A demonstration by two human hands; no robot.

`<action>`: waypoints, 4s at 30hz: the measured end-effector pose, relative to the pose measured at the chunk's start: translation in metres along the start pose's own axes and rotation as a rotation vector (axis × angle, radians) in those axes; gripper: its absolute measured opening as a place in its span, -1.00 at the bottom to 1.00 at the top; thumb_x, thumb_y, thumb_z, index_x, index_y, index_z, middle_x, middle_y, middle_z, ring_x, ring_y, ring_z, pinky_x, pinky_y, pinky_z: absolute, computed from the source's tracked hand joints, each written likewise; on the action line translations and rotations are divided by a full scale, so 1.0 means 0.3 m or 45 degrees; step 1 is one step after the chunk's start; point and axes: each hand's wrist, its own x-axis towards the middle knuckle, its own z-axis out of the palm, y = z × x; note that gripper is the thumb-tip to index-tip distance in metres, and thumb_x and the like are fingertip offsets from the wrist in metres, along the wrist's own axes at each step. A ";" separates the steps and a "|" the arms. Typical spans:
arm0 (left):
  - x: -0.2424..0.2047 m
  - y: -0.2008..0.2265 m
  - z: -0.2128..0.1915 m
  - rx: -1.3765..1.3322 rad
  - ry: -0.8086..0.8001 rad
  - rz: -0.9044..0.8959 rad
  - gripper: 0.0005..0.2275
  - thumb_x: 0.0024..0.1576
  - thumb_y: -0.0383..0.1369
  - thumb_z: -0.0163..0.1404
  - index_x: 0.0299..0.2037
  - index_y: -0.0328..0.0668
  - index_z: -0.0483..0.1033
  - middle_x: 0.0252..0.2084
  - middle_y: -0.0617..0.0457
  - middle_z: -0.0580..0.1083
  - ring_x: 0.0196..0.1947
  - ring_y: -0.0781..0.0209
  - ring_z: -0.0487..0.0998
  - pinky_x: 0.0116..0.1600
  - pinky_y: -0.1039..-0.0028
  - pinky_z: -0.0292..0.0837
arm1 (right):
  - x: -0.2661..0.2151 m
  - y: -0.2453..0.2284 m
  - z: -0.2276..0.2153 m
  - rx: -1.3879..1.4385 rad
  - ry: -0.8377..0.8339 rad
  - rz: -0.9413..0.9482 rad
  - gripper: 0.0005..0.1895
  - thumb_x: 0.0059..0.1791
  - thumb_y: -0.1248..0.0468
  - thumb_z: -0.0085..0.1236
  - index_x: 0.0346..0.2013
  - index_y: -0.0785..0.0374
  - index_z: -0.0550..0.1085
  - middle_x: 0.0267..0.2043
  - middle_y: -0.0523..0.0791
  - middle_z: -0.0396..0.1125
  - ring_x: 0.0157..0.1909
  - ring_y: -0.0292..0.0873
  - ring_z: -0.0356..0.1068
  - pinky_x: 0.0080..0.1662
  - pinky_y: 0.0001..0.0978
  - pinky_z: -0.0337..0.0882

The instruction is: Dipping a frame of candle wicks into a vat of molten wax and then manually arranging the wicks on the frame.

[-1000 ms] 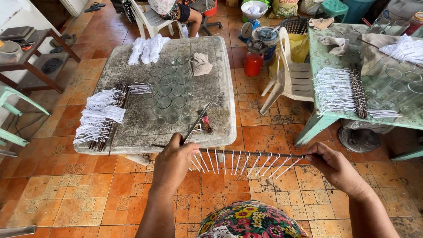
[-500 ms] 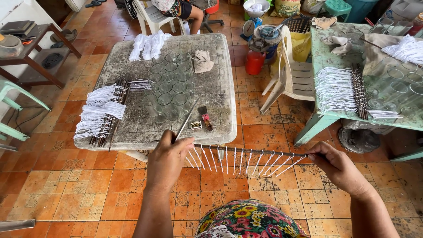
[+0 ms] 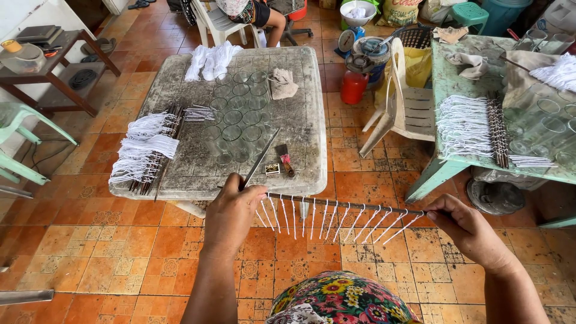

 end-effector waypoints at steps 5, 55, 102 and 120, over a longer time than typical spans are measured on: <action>0.000 0.003 0.011 0.001 -0.010 0.003 -0.77 0.15 -0.24 0.12 0.00 0.22 0.64 0.09 -0.10 0.40 -0.50 0.30 0.54 -0.58 0.58 0.61 | 0.003 0.007 0.011 0.060 -0.007 -0.055 -0.92 0.07 0.33 0.10 -0.26 0.25 0.52 -0.34 -0.19 0.40 -0.27 -0.30 0.28 -0.17 -0.44 0.28; -0.090 -0.233 0.022 -0.179 0.124 -0.433 -0.70 0.29 -0.26 -0.07 0.16 0.46 0.57 0.00 0.21 0.52 -0.12 0.15 0.58 -0.15 0.25 0.60 | 0.005 0.066 0.035 0.066 -0.064 0.059 -0.87 0.07 0.28 0.10 -0.24 0.23 0.58 -0.46 -0.20 0.26 -0.40 -0.28 0.15 -0.29 -0.43 0.17; 0.451 1.242 0.806 -0.729 -0.211 1.402 -0.85 0.18 -0.38 0.14 -0.09 0.11 0.70 -0.08 0.07 0.62 -0.16 0.07 0.64 -0.03 0.26 0.52 | -1.413 0.026 -0.284 -0.338 1.115 0.943 -0.86 0.04 0.14 0.10 -0.27 0.10 0.52 -0.39 -0.23 0.44 -0.37 -0.27 0.36 -0.25 -0.42 0.38; 0.003 2.550 0.928 -1.161 -0.613 2.259 -0.89 0.24 -0.47 0.18 -0.08 -0.08 0.70 -0.09 0.11 0.50 -0.16 0.11 0.54 -0.03 0.32 0.47 | -1.974 -0.240 -0.273 -1.280 1.206 1.403 -0.79 0.01 0.19 0.16 -0.13 0.14 0.63 -0.28 -0.15 0.51 -0.25 -0.05 0.45 -0.11 -0.16 0.43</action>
